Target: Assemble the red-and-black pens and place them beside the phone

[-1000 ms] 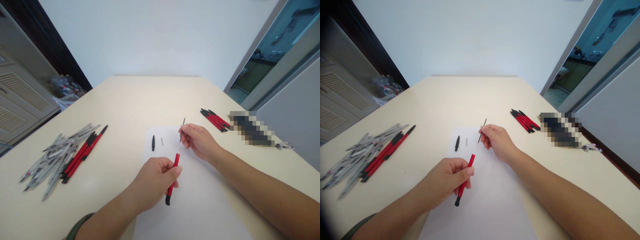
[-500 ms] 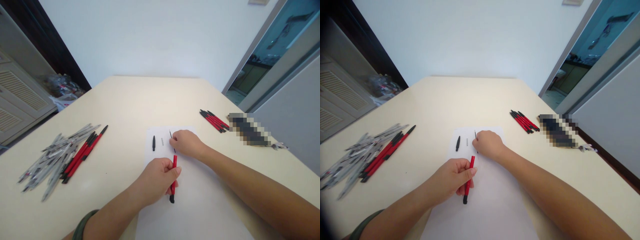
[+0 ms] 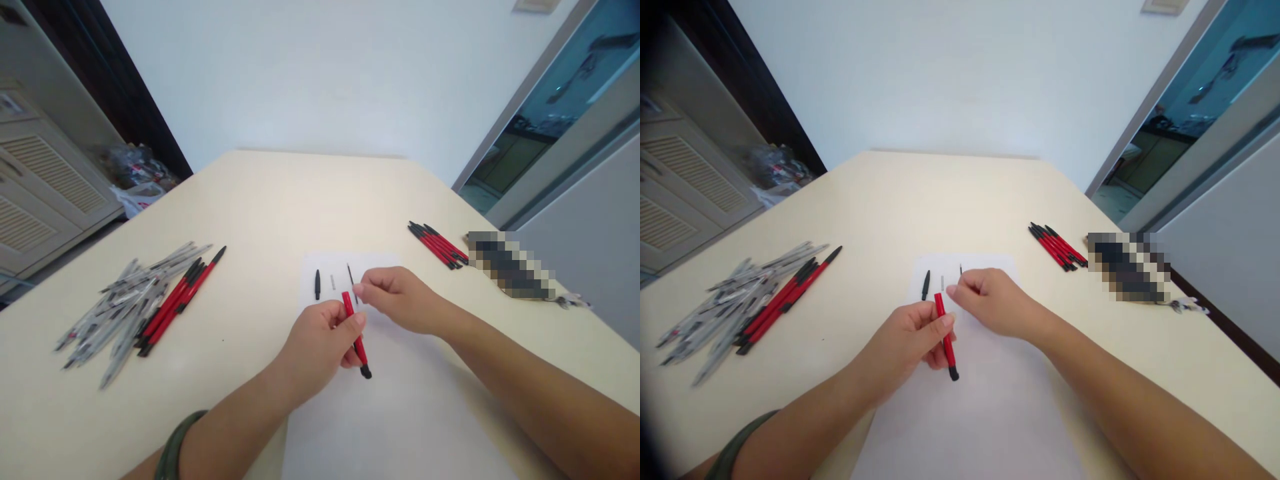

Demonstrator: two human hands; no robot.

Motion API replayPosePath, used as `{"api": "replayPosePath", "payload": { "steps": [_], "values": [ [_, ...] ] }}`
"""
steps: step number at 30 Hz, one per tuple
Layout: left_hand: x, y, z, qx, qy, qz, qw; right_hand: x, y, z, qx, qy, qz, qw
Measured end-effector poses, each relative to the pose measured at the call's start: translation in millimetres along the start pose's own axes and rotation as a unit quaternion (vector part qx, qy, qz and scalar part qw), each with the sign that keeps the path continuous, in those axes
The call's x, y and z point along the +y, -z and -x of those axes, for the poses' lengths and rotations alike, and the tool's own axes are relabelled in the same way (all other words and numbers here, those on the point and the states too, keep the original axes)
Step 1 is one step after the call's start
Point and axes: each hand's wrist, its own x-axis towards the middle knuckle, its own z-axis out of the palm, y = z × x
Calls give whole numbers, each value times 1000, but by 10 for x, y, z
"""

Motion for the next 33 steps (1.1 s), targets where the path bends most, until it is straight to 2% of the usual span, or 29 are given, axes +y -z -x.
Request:
{"api": "replayPosePath", "payload": {
  "steps": [4, 7, 11, 13, 15, 16, 17, 20, 23, 26, 33],
  "values": [
    [29, 34, -4, 38, -50, 57, 996, -63, -47, 232, -96, 11, -125, 987],
    [43, 45, -24, 36, -58, 95, 993, -80, -121, 286, -122, 17, -134, 983],
    [23, 53, -53, 26, -59, 80, 995, -50, -167, 244, -75, 22, -94, 992],
    [5, 56, -49, 33, -55, 23, 998, 21, -124, 192, -12, 5, -55, 998],
    [-4, 53, -24, 36, -59, -82, 994, 131, -36, 131, 69, -29, 24, 997],
    [-4, 48, -4, 29, -67, -144, 987, 194, 15, 100, 104, -51, 78, 990],
    [0, 40, 19, 13, -80, -207, 975, 255, 66, 72, 114, -74, 130, 982],
    [24, 11, 85, -54, -132, -345, 928, 397, 169, 12, 86, -133, 254, 954],
    [43, -10, 119, -87, -183, -421, 884, 444, 179, -7, 49, -155, 324, 932],
    [49, -16, 124, -104, -203, -469, 853, 427, 151, -2, 15, -153, 344, 926],
    [44, -21, 145, -137, -215, -507, 823, 401, 142, -2, -23, -140, 321, 936]
  ]
}}
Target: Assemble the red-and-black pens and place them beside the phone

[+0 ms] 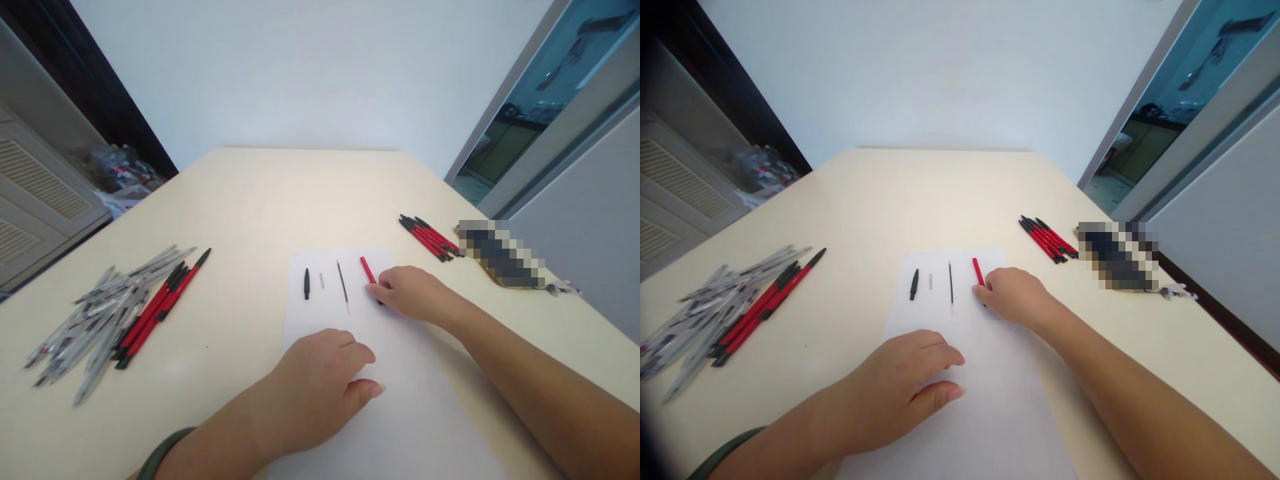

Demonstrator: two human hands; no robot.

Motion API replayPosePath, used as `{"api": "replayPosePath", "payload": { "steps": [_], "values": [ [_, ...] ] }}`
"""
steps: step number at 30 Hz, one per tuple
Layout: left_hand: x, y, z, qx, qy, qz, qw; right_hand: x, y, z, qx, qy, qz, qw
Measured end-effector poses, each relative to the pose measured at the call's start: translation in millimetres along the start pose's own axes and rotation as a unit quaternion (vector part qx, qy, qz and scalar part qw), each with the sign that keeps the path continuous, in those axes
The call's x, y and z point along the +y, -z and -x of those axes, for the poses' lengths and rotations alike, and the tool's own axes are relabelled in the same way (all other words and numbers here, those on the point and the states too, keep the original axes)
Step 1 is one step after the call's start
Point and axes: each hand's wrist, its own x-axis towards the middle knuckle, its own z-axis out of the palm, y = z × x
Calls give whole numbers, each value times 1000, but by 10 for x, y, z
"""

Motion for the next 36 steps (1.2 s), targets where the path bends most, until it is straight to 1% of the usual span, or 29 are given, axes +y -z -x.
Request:
{"api": "replayPosePath", "payload": {
  "steps": [5, 8, 11, 16, 18, 22, 26, 30, 36],
  "values": [
    [6, -7, 11, -2, -8, -7, 1000, 15, 30, -3, -17, 7, -19, 1000],
    [18, 3, 4, -2, -11, -4, 1000, 84, 84, -19, 10, -7, -36, 999],
    [28, 28, -8, -2, -20, 3, 1000, 206, 110, -65, 44, -23, -18, 999],
    [25, 76, -5, -9, -98, 39, 994, 367, 36, -163, 30, -45, 34, 998],
    [18, 79, 11, -19, -113, 40, 993, 388, 6, -191, 24, -49, 41, 998],
    [-9, 59, 50, -59, -107, 36, 992, 409, -15, -230, 17, -47, 37, 998],
    [-44, 37, 66, -92, -100, 19, 991, 450, -29, -260, 25, -34, 22, 999],
    [-58, 26, 64, -92, -105, -3, 990, 487, -49, -278, 36, -24, 10, 999],
    [-74, 9, 61, -81, -116, -7, 990, 495, -50, -277, 34, -30, 1, 999]
  ]
}}
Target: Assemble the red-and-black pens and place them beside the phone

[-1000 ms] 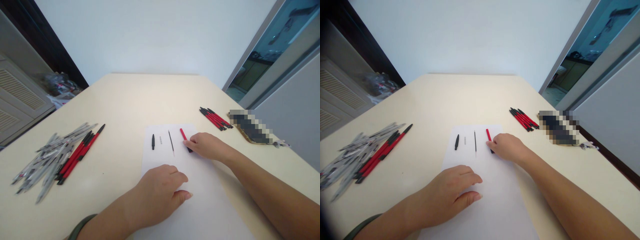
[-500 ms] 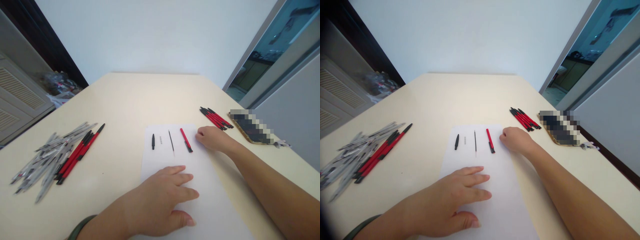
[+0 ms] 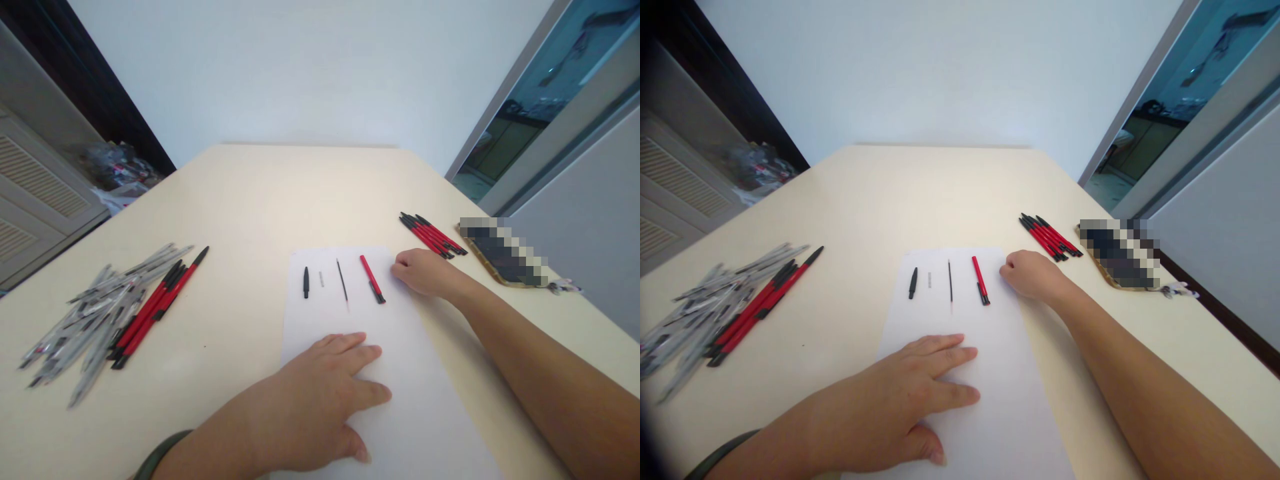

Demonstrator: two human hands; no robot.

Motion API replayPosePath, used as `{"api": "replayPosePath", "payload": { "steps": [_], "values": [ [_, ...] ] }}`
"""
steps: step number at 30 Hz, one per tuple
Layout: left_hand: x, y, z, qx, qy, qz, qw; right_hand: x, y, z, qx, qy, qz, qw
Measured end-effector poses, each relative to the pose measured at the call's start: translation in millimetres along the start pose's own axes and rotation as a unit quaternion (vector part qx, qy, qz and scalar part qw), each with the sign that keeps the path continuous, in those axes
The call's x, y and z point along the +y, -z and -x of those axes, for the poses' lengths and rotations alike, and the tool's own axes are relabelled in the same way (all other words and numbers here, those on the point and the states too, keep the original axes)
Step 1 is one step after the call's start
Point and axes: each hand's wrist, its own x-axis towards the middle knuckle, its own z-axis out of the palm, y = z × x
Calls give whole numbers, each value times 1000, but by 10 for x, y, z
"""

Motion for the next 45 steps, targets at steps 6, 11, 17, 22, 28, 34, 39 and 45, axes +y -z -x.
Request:
{"api": "replayPosePath", "payload": {
  "steps": [6, 11, 17, 22, 28, 34, 39, 45],
  "values": [
    [4, 6, -3, 0, 1, 6, 1000, -21, 25, 7, 0, -9, -12, 1000],
    [4, 7, -6, -1, 0, 9, 1000, -73, 74, 74, 0, 2, -41, 999],
    [4, 23, -3, -5, 3, 14, 1000, -280, 149, 200, 38, 32, -77, 996],
    [-2, 9, -4, -5, 4, 18, 1000, -442, 133, 262, -23, 14, -39, 999],
    [3, 14, -5, -9, 5, 13, 1000, -449, 58, 243, -42, 21, 12, 999],
    [19, 26, -33, 17, 12, 33, 999, -401, 105, 248, -19, 31, -41, 998],
    [7, 25, -70, 231, 189, 156, 942, -539, 289, 440, -15, 115, -252, 961],
    [-7, 110, -102, 326, 259, 364, 833, -805, 383, 748, -90, 258, -310, 911]
  ]
}}
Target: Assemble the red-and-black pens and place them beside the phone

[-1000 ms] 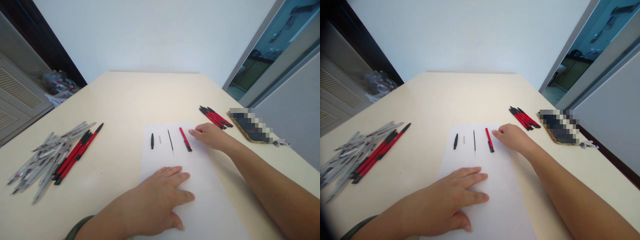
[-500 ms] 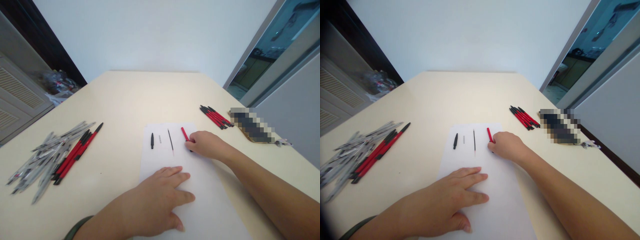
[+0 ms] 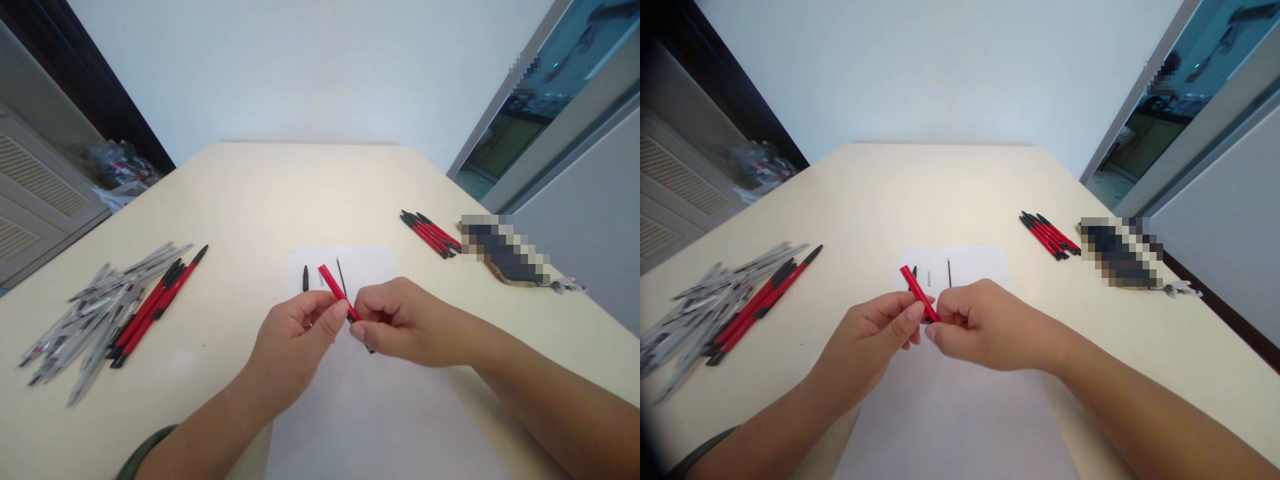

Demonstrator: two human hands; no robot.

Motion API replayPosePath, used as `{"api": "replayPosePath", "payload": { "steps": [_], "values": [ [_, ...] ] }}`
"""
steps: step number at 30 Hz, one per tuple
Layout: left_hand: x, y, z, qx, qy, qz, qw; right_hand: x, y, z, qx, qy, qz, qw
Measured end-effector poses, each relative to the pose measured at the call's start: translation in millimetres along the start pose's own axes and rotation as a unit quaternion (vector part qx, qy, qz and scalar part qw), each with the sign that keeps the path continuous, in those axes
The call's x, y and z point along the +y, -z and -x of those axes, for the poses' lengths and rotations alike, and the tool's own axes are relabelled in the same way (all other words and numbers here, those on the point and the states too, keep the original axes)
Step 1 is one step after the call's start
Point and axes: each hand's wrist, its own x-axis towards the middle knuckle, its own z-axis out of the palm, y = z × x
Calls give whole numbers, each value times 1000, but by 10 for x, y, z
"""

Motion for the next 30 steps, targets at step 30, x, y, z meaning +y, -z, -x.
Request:
{"api": "replayPosePath", "payload": {
  "steps": [30],
  "values": [
    [-227, -107, -8, -104, 36, -147, 983, 414, 47, -952, 15, -206, 338, 918]
  ]
}}
